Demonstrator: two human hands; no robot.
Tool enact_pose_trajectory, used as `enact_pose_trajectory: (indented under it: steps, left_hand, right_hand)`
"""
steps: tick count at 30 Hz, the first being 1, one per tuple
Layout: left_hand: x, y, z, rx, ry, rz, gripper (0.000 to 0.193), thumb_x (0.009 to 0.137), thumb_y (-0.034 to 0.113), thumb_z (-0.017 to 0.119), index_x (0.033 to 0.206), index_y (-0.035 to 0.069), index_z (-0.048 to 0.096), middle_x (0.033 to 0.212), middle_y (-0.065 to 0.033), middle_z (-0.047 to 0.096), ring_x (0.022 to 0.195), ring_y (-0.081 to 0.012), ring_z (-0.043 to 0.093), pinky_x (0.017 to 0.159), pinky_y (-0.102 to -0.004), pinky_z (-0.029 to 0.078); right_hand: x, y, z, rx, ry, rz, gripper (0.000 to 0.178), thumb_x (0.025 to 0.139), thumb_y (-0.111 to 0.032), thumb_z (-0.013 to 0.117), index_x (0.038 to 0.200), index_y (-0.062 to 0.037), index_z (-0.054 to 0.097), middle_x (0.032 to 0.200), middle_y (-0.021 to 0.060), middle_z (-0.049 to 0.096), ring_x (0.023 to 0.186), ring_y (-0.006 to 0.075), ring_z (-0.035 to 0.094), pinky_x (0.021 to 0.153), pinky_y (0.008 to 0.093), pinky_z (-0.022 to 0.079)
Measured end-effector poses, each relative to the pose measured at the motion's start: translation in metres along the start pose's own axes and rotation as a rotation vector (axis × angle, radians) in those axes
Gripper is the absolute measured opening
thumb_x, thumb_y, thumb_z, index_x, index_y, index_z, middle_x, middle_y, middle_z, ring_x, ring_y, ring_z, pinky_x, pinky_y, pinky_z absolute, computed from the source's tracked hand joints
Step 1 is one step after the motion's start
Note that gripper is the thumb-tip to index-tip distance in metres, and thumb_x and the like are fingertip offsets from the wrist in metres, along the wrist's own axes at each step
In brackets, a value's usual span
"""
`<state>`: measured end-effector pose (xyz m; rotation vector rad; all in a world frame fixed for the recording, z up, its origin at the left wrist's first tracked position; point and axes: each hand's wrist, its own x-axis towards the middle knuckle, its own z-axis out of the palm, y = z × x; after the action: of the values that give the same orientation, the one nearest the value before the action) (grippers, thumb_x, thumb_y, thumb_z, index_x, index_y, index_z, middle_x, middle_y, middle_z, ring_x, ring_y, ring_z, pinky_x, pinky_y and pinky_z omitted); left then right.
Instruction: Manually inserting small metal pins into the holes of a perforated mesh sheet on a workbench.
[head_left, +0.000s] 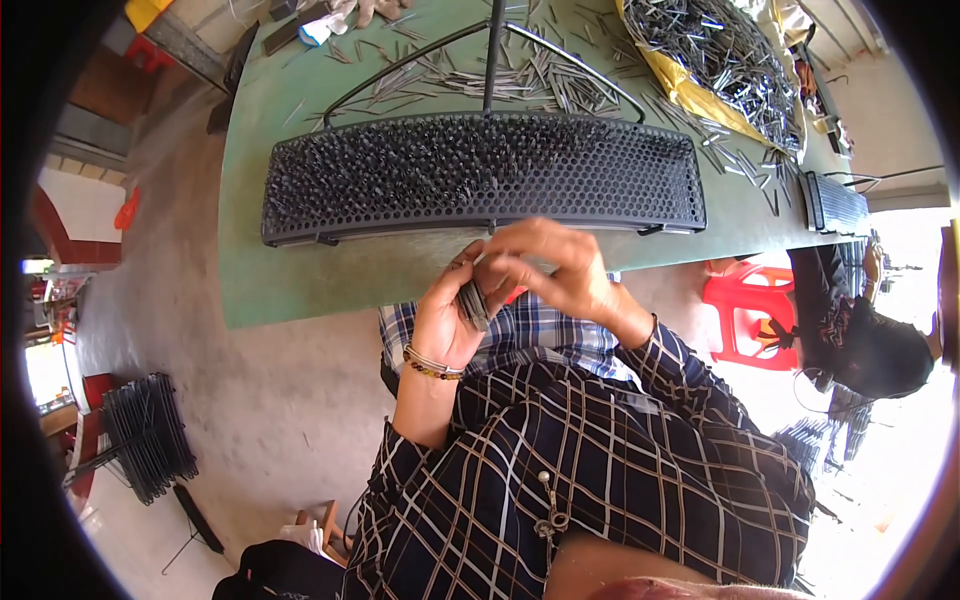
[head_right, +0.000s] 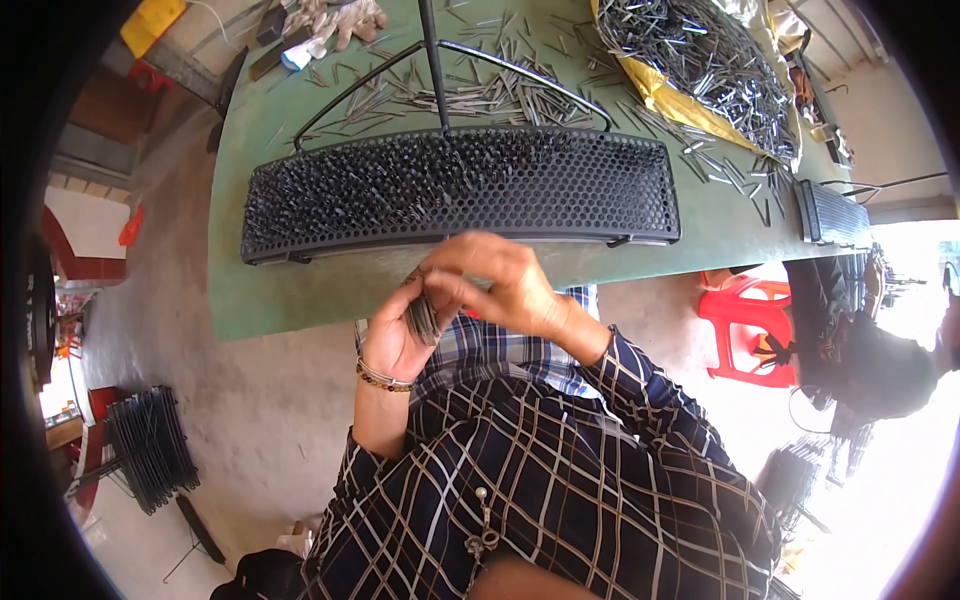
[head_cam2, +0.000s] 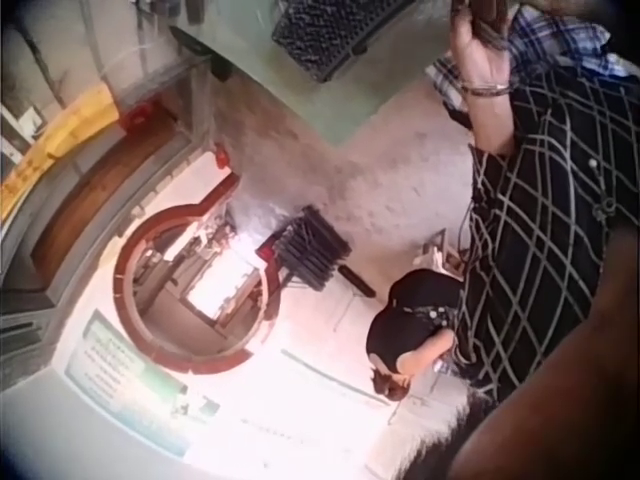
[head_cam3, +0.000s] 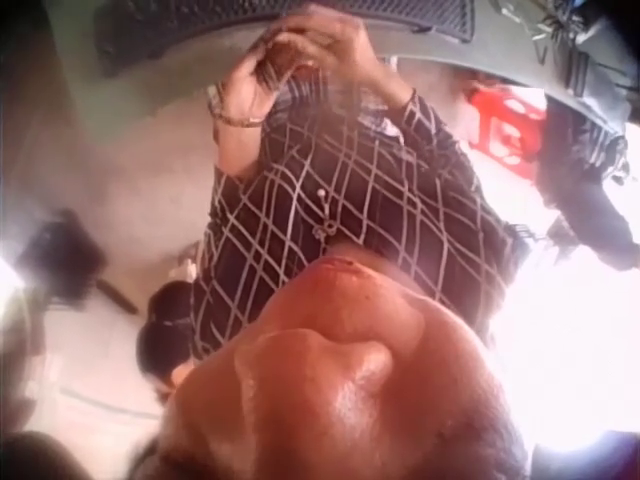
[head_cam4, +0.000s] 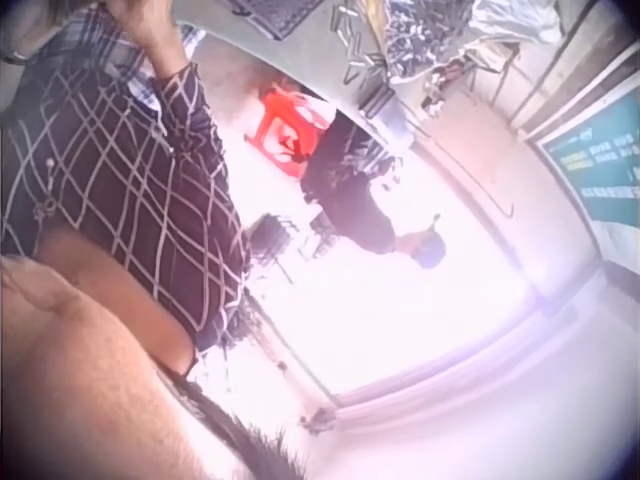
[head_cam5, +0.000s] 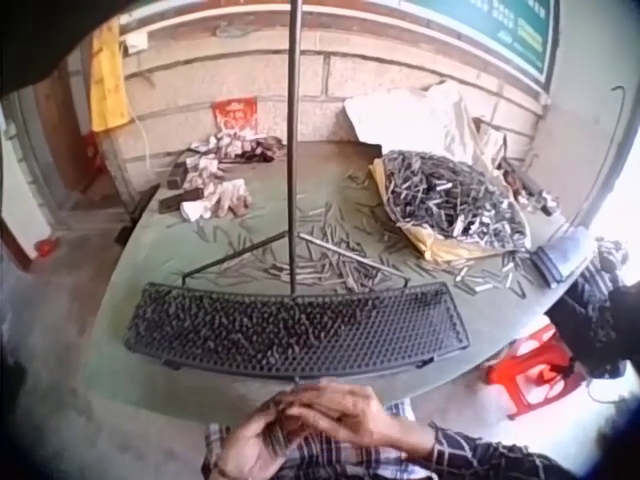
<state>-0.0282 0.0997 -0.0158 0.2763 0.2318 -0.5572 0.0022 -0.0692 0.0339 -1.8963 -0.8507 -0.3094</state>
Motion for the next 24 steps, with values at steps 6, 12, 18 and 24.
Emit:
enact_pose_trajectory:
  steps: [6, 12, 18, 24]
  left_hand:
    - [0.001, -0.008, 0.008, 0.145, 0.089, 0.005, 0.034, 0.09, 0.005, 0.042, 0.123, -0.001, 0.04, 0.126, -0.0237, 0.048, 0.115, -0.0291, 0.052, 0.098, -0.0439, 0.044]
    - [0.0, -0.006, 0.006, 0.161, 0.129, 0.013, 0.034, 0.09, 0.003, 0.041, 0.123, -0.001, 0.039, 0.126, -0.0243, 0.048, 0.115, -0.03, 0.052, 0.097, -0.0437, 0.045]
    - [0.0, -0.003, 0.004, 0.148, 0.125, 0.006, 0.033, 0.09, 0.002, 0.04, 0.123, -0.001, 0.039, 0.124, -0.0231, 0.049, 0.113, -0.0298, 0.053, 0.097, -0.0437, 0.045]
    - [-0.001, -0.004, 0.003, 0.138, 0.122, 0.008, 0.032, 0.09, 0.001, 0.04, 0.122, -0.001, 0.04, 0.122, -0.0232, 0.051, 0.112, -0.0298, 0.054, 0.096, -0.0439, 0.046]
  right_hand:
    - [0.025, 0.027, -0.001, -0.05, 0.298, 0.371, 0.026, 0.08, -0.007, 0.068, 0.105, -0.0035, 0.064, 0.087, 0.0079, 0.068, 0.077, 0.0118, 0.065, 0.067, 0.0254, 0.052]
    - [0.03, 0.049, 0.007, -0.128, 0.247, 0.284, 0.025, 0.08, -0.006, 0.068, 0.104, -0.0027, 0.064, 0.088, 0.0092, 0.068, 0.077, 0.0128, 0.065, 0.065, 0.025, 0.052]
    - [0.031, 0.049, 0.0, -0.178, 0.182, 0.248, 0.024, 0.079, -0.005, 0.068, 0.103, -0.0022, 0.064, 0.091, 0.0097, 0.067, 0.077, 0.0165, 0.066, 0.067, 0.0274, 0.053]
    - [0.034, 0.051, -0.007, -0.199, 0.091, 0.119, 0.02, 0.08, -0.005, 0.067, 0.1, -0.0025, 0.064, 0.091, 0.0093, 0.066, 0.082, 0.0191, 0.065, 0.069, 0.0283, 0.052]
